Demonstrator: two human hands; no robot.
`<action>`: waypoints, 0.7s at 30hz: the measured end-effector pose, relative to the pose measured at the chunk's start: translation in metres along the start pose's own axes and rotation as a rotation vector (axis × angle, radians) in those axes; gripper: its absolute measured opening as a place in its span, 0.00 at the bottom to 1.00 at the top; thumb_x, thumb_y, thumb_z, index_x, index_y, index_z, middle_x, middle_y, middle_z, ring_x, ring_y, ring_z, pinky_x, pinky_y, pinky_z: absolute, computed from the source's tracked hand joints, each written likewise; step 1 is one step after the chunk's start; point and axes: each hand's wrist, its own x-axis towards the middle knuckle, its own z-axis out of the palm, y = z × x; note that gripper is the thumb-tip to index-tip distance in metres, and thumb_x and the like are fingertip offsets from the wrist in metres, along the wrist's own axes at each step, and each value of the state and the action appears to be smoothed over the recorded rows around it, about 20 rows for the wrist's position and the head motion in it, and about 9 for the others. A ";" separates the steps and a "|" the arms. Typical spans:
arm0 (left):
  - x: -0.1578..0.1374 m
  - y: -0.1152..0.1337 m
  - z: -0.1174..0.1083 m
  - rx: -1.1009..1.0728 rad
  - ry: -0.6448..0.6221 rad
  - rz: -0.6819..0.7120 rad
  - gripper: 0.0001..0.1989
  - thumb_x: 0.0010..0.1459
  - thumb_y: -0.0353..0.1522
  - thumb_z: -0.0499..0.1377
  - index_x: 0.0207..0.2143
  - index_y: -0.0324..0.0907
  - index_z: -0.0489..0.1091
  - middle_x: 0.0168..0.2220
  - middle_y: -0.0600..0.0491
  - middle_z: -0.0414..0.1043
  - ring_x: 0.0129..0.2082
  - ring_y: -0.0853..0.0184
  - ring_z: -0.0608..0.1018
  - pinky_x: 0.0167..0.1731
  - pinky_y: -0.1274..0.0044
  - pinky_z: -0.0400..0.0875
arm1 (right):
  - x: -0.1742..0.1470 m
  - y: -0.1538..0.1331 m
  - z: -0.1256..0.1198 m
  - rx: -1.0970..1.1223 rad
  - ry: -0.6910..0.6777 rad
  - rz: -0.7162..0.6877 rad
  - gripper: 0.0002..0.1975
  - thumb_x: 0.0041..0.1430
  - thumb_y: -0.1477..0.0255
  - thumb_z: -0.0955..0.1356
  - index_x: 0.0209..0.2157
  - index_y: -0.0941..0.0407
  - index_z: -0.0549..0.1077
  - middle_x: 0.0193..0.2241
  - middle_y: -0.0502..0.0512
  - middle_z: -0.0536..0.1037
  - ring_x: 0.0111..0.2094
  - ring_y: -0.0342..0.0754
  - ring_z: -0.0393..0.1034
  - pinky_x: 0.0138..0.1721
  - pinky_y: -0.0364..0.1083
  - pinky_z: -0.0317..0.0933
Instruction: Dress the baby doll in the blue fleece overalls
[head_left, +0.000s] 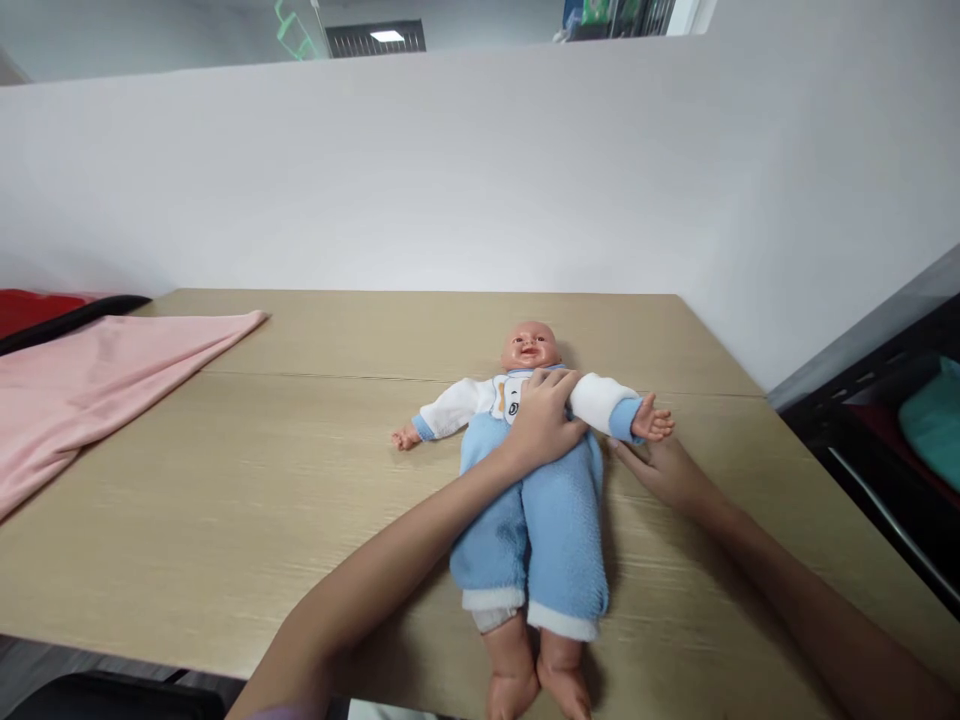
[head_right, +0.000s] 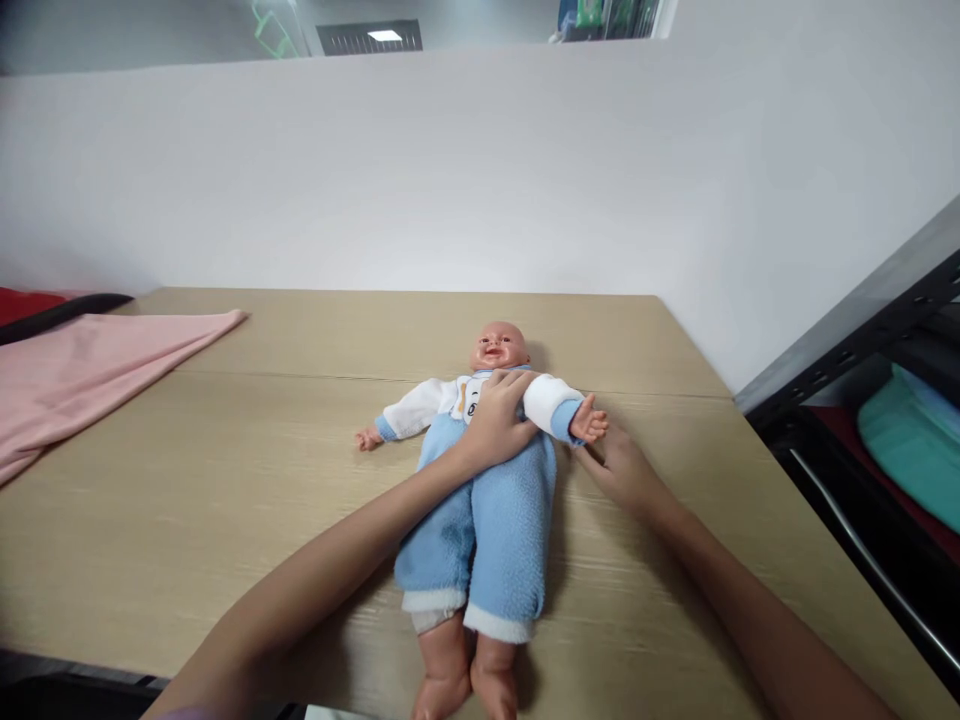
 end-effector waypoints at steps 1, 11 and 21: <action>0.000 -0.003 0.000 -0.035 0.030 0.008 0.26 0.59 0.33 0.64 0.60 0.41 0.77 0.59 0.44 0.81 0.60 0.48 0.75 0.62 0.57 0.70 | -0.001 -0.004 0.001 -0.038 -0.032 -0.040 0.16 0.71 0.61 0.71 0.53 0.54 0.82 0.51 0.67 0.86 0.57 0.69 0.81 0.60 0.64 0.74; -0.002 -0.025 -0.009 -0.355 0.205 -0.062 0.24 0.57 0.36 0.68 0.56 0.41 0.78 0.56 0.44 0.83 0.55 0.50 0.80 0.61 0.59 0.73 | 0.003 -0.019 -0.005 -0.112 -0.134 -0.193 0.08 0.78 0.68 0.67 0.50 0.49 0.79 0.51 0.60 0.83 0.54 0.60 0.78 0.57 0.61 0.70; -0.014 -0.044 -0.043 -0.735 0.354 -0.368 0.26 0.58 0.48 0.71 0.53 0.43 0.80 0.62 0.46 0.82 0.69 0.47 0.76 0.76 0.58 0.64 | 0.003 -0.027 -0.004 -0.075 -0.207 -0.190 0.08 0.80 0.69 0.66 0.54 0.49 0.77 0.52 0.59 0.83 0.56 0.60 0.77 0.60 0.64 0.66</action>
